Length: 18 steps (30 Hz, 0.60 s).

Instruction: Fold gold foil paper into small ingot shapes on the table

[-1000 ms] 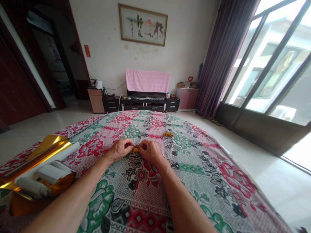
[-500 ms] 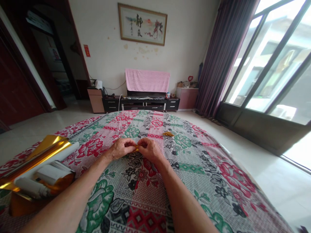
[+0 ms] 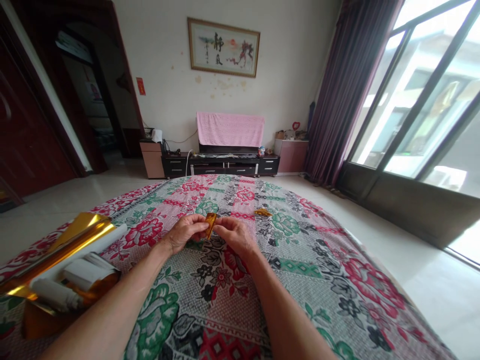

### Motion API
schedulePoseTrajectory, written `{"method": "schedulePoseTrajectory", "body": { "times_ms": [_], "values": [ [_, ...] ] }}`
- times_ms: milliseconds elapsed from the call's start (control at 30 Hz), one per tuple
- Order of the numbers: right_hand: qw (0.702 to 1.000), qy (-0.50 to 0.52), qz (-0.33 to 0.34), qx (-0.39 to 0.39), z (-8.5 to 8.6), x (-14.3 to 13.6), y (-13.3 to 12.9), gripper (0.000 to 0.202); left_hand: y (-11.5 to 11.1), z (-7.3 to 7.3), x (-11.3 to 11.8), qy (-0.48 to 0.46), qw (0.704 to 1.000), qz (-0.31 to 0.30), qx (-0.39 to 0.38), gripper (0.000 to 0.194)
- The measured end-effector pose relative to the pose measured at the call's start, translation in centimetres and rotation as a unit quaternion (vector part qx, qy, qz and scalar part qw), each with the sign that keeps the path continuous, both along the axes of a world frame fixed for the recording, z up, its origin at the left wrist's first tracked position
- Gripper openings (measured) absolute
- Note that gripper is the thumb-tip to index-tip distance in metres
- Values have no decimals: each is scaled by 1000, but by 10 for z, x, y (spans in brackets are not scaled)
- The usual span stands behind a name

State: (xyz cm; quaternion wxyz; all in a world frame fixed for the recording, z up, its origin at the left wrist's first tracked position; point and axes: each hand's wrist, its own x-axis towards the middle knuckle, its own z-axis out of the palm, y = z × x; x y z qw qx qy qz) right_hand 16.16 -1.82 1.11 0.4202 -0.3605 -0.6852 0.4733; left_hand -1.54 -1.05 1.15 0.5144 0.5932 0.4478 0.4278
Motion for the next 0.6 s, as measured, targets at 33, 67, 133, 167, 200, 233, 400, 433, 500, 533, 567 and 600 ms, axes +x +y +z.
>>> {"method": "schedulePoseTrajectory", "body": {
  "times_ms": [33,67,133,167,200,233,400,433,500,533,567,600],
  "values": [
    [1000,0,1,2,0,-1,0,24,0,-1,0,-20,1000,-5,-15,21],
    [1000,0,-1,5,-1,-3,0,24,0,-1,0,-37,999,-9,-30,23],
    [1000,1,-7,12,-3,-6,0,24,0,-1,0,-66,996,-16,-56,25],
    [1000,5,-11,13,-4,-6,0,24,0,-1,1,-77,995,-19,-64,26],
    [1000,9,-13,12,-4,-7,1,24,0,-1,1,-87,993,-23,-71,27],
    [1000,14,-12,8,-5,-7,0,24,-1,-1,1,-95,992,-27,-75,28],
    [999,33,-7,-18,-2,-5,-2,22,-1,-1,0,-119,989,-41,-82,26],
    [999,33,-8,-22,-2,-4,-3,22,-1,-1,-1,-122,988,-44,-83,25],
    [999,31,-13,-24,-2,-3,-3,25,-2,-2,-1,-129,987,-49,-87,23],
    [999,30,-19,-24,-2,-3,-2,26,-2,-2,-1,-132,986,-52,-89,23],
    [999,29,-24,-24,-3,-2,-1,27,-2,-3,-1,-135,985,-55,-91,22],
    [999,29,-27,-24,-4,-2,0,28,-2,-3,-1,-138,984,-57,-94,21]
  ]
}}
